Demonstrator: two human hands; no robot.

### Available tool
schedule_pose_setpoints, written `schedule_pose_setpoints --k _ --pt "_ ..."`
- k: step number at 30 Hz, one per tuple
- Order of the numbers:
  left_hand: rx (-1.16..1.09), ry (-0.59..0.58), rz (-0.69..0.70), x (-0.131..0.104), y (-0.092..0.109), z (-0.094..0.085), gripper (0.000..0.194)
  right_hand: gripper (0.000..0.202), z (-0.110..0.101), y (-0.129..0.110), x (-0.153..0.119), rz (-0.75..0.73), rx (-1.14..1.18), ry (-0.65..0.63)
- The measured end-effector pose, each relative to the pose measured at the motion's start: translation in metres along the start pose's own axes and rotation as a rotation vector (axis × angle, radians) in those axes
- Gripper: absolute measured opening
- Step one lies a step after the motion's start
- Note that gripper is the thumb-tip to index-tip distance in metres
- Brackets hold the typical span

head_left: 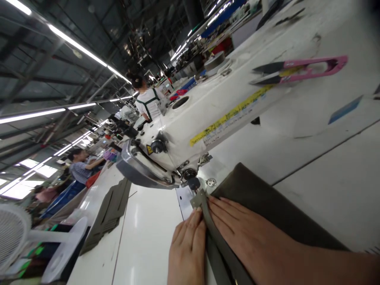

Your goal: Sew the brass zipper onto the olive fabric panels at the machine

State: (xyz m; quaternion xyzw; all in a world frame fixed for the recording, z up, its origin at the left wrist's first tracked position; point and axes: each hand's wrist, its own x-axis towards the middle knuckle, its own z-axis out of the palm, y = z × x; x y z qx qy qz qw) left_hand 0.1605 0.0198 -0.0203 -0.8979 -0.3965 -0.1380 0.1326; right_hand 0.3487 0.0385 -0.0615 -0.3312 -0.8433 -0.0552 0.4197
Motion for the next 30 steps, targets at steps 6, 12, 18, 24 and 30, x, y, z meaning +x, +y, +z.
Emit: schedule_pose_setpoints --k 6,12,18,24,30 --pt "-0.067 0.096 -0.059 0.001 0.011 0.002 0.028 0.051 -0.004 0.006 -0.006 -0.188 -0.113 -0.210" --pt "0.027 0.140 -0.157 0.002 0.014 0.005 0.022 0.056 -0.008 0.010 -0.003 -0.319 -0.204 -0.185" --pt "-0.014 0.019 -0.146 0.017 -0.001 0.013 0.015 0.060 0.003 0.023 0.011 -0.379 -0.242 -0.112" --pt "-0.053 -0.015 -0.154 0.028 -0.016 0.018 0.017 0.064 0.011 0.040 0.020 -0.356 -0.236 -0.180" --pt "-0.021 0.032 -0.127 0.027 -0.016 0.024 0.016 0.072 0.006 0.036 0.023 -0.388 -0.246 -0.109"
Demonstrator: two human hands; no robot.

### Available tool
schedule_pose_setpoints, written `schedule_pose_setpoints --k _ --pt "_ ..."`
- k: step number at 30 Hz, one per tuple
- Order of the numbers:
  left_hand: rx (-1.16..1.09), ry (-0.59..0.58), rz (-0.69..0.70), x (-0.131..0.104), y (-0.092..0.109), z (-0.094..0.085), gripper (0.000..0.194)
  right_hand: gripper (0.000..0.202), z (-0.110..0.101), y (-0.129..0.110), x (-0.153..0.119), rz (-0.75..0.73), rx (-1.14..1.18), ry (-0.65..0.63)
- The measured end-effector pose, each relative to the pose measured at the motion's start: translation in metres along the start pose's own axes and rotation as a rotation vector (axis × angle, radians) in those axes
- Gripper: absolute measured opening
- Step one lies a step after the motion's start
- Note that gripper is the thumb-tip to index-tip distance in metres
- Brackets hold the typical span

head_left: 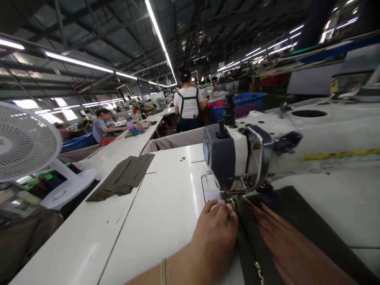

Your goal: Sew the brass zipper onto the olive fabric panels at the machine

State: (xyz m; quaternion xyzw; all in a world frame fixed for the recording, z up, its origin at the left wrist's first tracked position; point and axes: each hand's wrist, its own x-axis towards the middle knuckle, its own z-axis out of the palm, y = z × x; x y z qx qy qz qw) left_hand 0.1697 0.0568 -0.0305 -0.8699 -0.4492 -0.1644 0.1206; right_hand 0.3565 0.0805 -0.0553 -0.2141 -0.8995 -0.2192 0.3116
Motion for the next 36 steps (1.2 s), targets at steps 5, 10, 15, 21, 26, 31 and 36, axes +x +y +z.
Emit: schedule_pose_setpoints --k 5,10,15,21,26,31,36 --pt "0.031 0.141 0.049 -0.001 0.001 0.005 0.024 0.071 -0.001 -0.002 0.000 0.011 -0.011 0.004" --pt "0.025 0.184 0.034 0.000 0.000 0.005 0.030 0.069 0.005 -0.002 -0.009 0.007 -0.029 -0.037" --pt "0.019 0.123 0.044 0.002 -0.001 0.005 0.032 0.070 0.006 -0.004 -0.009 0.006 -0.050 -0.033" --pt "0.017 0.181 0.046 0.000 0.000 0.005 0.028 0.070 0.007 -0.005 -0.009 0.026 -0.035 -0.034" --pt "0.003 0.098 0.049 -0.002 0.000 0.004 0.023 0.065 0.007 -0.005 -0.012 0.044 0.002 -0.102" --pt "-0.015 0.100 0.056 0.001 -0.002 0.009 0.024 0.064 -0.003 -0.004 0.000 0.039 0.039 -0.085" --pt "0.040 0.039 0.055 0.004 -0.003 0.011 0.019 0.060 -0.003 -0.003 0.004 0.052 -0.026 -0.054"
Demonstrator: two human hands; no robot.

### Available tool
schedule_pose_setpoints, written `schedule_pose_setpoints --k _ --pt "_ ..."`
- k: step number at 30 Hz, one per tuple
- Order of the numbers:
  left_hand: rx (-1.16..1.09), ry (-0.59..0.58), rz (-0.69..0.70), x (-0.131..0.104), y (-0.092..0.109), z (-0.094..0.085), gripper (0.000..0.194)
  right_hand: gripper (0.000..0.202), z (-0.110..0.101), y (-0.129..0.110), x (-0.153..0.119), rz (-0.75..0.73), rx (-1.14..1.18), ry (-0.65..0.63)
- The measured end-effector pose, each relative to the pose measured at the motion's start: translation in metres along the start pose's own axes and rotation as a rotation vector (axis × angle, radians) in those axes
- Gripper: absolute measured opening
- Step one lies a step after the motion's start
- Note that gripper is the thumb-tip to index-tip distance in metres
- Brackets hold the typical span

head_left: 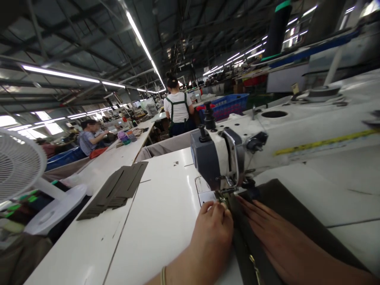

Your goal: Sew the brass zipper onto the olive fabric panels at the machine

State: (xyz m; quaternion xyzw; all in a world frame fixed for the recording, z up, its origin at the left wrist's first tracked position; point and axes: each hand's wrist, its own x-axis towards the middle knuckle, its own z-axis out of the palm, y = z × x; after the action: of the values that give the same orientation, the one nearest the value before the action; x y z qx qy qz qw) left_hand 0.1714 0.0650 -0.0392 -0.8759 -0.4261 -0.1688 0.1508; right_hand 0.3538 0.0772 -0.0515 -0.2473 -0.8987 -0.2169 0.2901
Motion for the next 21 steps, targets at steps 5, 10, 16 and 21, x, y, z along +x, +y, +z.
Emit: schedule_pose_setpoints --k 5,10,16,21 --pt "-0.029 -0.046 -0.007 0.002 0.000 -0.010 0.012 0.057 0.000 0.000 0.002 -0.014 0.013 0.053" --pt "-0.045 -0.059 -0.026 0.005 -0.002 -0.015 0.009 0.051 0.010 0.004 -0.001 0.007 0.060 -0.034" --pt "-0.043 -0.080 -0.046 0.011 -0.007 -0.016 0.008 0.043 -0.008 0.013 0.002 0.042 0.178 -0.037" --pt "-0.084 -0.060 0.010 -0.003 -0.003 -0.019 0.026 0.035 -0.026 -0.011 -0.022 -0.149 0.211 0.131"
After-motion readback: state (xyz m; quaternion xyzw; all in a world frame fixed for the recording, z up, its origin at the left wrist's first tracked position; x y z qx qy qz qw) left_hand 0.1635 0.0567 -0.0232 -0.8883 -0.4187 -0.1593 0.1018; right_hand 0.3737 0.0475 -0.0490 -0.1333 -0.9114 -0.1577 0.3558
